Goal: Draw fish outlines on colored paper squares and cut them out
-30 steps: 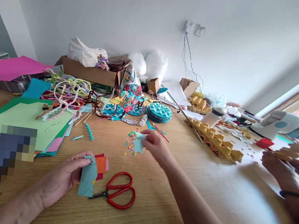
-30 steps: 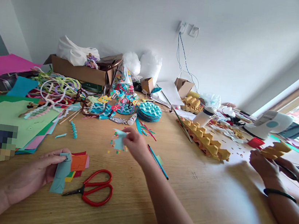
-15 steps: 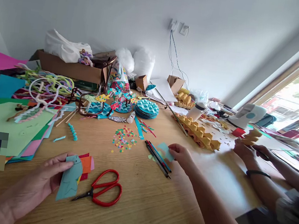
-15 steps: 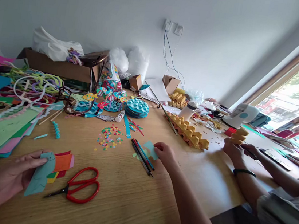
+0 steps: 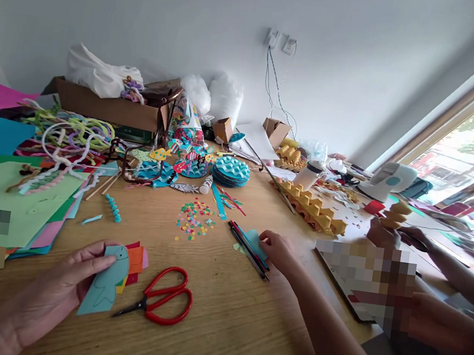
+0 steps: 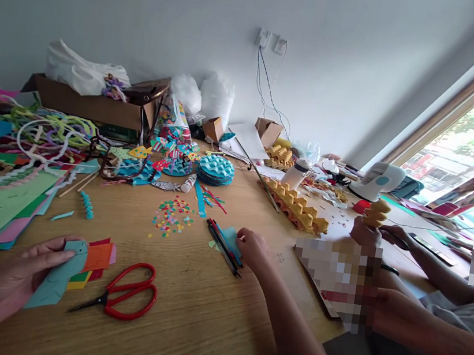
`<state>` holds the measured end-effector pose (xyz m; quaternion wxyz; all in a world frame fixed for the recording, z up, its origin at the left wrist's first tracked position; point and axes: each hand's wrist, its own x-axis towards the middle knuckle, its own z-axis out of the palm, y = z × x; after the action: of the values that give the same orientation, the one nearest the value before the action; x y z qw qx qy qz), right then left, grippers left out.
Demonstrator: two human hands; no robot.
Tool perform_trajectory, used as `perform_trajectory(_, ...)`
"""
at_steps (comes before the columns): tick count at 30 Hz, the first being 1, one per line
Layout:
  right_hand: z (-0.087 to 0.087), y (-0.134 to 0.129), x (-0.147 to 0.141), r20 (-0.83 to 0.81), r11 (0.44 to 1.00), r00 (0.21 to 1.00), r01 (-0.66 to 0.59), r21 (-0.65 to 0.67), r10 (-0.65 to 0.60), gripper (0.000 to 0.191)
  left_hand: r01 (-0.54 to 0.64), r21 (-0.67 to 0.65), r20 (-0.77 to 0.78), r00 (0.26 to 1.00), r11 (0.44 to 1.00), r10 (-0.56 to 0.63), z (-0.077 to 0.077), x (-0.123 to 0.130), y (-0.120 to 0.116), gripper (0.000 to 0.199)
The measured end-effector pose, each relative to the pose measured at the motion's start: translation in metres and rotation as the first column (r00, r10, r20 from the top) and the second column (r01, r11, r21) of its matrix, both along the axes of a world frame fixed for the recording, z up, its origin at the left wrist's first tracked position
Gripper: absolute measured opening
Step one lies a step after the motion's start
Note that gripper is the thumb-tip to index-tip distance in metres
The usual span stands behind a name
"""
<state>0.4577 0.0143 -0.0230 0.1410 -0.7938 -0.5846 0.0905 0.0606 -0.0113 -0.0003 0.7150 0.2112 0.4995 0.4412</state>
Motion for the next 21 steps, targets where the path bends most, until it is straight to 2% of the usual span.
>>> perform_trajectory(6,0.0,-0.003,-0.002,0.058,0.998,0.997,-0.048,-0.032,0.049,0.02,0.06,0.019,-0.01,0.998,0.998,-0.06,0.0,-0.002,-0.001,0.046)
perform_trajectory(10,0.01,-0.006,-0.01,0.095,0.998,0.993,-0.07,0.005,0.069,0.018,0.101,0.061,-0.021,0.995,0.993,-0.1,-0.002,-0.003,-0.001,0.044)
perform_trajectory(13,0.026,-0.011,-0.03,0.107,0.992,0.989,-0.112,0.057,0.106,0.022,0.117,0.084,-0.043,0.993,0.99,-0.114,-0.003,-0.003,-0.001,0.041)
perform_trajectory(16,0.045,-0.022,-0.069,0.064,0.964,0.964,-0.261,0.056,0.258,0.017,0.145,0.113,-0.072,0.988,0.983,-0.137,-0.006,-0.005,-0.001,0.036)
perform_trajectory(18,0.054,-0.035,-0.103,-0.014,0.875,0.875,-0.484,0.004,0.484,0.018,0.18,0.145,-0.094,0.981,0.973,-0.167,-0.008,-0.007,0.0,0.033)
perform_trajectory(20,0.059,-0.048,-0.135,-0.048,0.735,0.74,-0.672,-0.091,0.671,0.015,0.211,0.173,-0.111,0.975,0.962,-0.193,-0.01,-0.008,0.001,0.03)
perform_trajectory(21,0.059,-0.054,-0.149,-0.042,0.672,0.682,-0.728,-0.137,0.73,0.016,0.22,0.182,-0.12,0.972,0.958,-0.2,-0.011,-0.008,0.001,0.03)
